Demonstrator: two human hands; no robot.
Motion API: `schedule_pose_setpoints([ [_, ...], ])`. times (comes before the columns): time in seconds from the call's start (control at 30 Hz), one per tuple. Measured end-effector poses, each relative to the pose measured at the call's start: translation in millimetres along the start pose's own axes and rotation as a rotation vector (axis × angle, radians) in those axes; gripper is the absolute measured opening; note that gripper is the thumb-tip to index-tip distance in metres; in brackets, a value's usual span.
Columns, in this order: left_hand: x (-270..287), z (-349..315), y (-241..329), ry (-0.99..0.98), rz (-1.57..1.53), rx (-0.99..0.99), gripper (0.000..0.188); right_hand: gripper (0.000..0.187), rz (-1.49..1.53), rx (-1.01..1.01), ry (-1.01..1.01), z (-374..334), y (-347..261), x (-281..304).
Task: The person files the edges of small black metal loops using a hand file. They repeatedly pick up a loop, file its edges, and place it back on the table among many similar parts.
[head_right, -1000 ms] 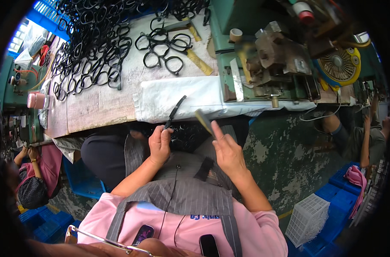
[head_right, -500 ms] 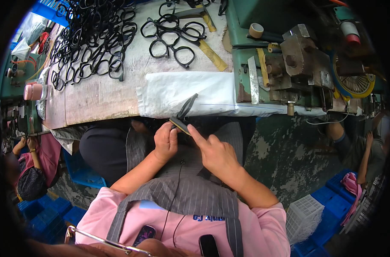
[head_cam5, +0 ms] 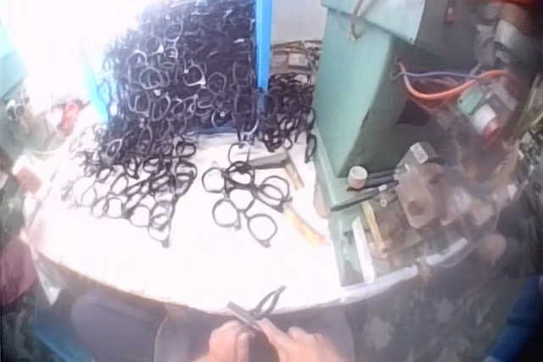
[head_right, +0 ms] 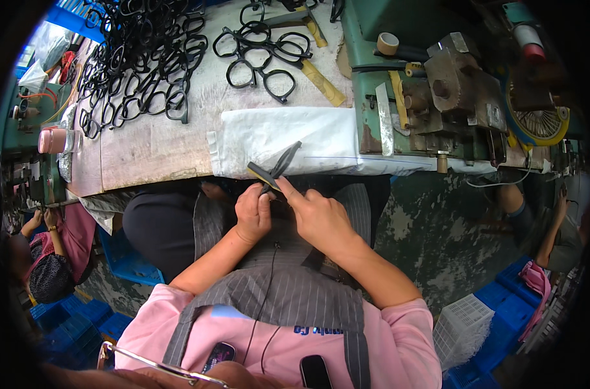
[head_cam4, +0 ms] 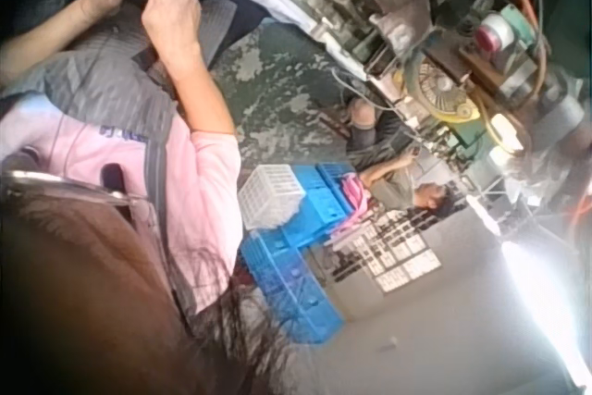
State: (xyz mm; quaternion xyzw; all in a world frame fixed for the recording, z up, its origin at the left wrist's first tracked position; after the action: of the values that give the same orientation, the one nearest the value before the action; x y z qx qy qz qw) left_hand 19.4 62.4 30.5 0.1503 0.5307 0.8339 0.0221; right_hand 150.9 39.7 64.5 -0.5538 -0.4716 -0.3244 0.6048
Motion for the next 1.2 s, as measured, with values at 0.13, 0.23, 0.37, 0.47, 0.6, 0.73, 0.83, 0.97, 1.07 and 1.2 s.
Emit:
schedule_pose_setpoints([
  [0.13, -13, -13, 3, -0.069, 0.434, -0.254, 0.018, 0.052, -0.077, -0.014, -0.047, -1, 4, -18],
  [0.23, -11, -25, -55, -0.134, 0.273, 0.305, 0.033, 0.057, -0.033, 0.022, 0.045, -10, -5, -2],
  [0.37, -3, -13, -17, 0.002, 0.082, 0.092, 0.03, 0.063, 0.117, 0.005, -0.111, -21, -4, -1],
  [0.47, -8, 3, 8, -0.112, 0.115, -0.037, 0.028, 0.062, 0.086, 0.032, -0.154, -18, -1, -14],
  [0.6, 0, 10, 31, 0.036, 0.089, -0.316, 0.025, 0.03, 0.071, -0.037, -0.098, -16, 21, -40],
  [0.73, 0, -8, -11, 0.037, -0.02, 0.156, 0.027, 0.028, 0.601, -0.062, 0.055, -21, 35, -54],
  [0.83, -3, -7, -7, 0.011, 0.003, 0.138, 0.026, 0.043, 0.594, -0.25, 0.004, -26, 51, -63],
  [0.97, -1, 9, -9, -0.033, 0.094, 0.141, 0.025, 0.031, 0.145, -0.018, 0.058, -26, 14, -35],
  [1.07, -5, -4, 62, 0.006, 0.216, -0.79, 0.023, 0.029, 0.154, -0.012, 0.081, -27, 5, -16],
  [1.2, 1, -8, -7, -0.006, 0.018, 0.104, 0.022, 0.032, 0.157, 0.035, 0.075, -24, 1, -8],
])
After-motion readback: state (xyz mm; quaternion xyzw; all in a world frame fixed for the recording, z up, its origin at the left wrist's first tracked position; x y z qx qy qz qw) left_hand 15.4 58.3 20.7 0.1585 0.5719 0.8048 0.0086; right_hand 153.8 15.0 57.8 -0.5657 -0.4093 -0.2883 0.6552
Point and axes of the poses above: each hand's wrist, its own z-axis towards the middle knuckle, its own x-axis out of the back of the hand, y = z × x, the point moved 9 cm from there along z, towards the middle knuckle, and after that the axes turned 14 degrees about -z, right-handed, at the moved point
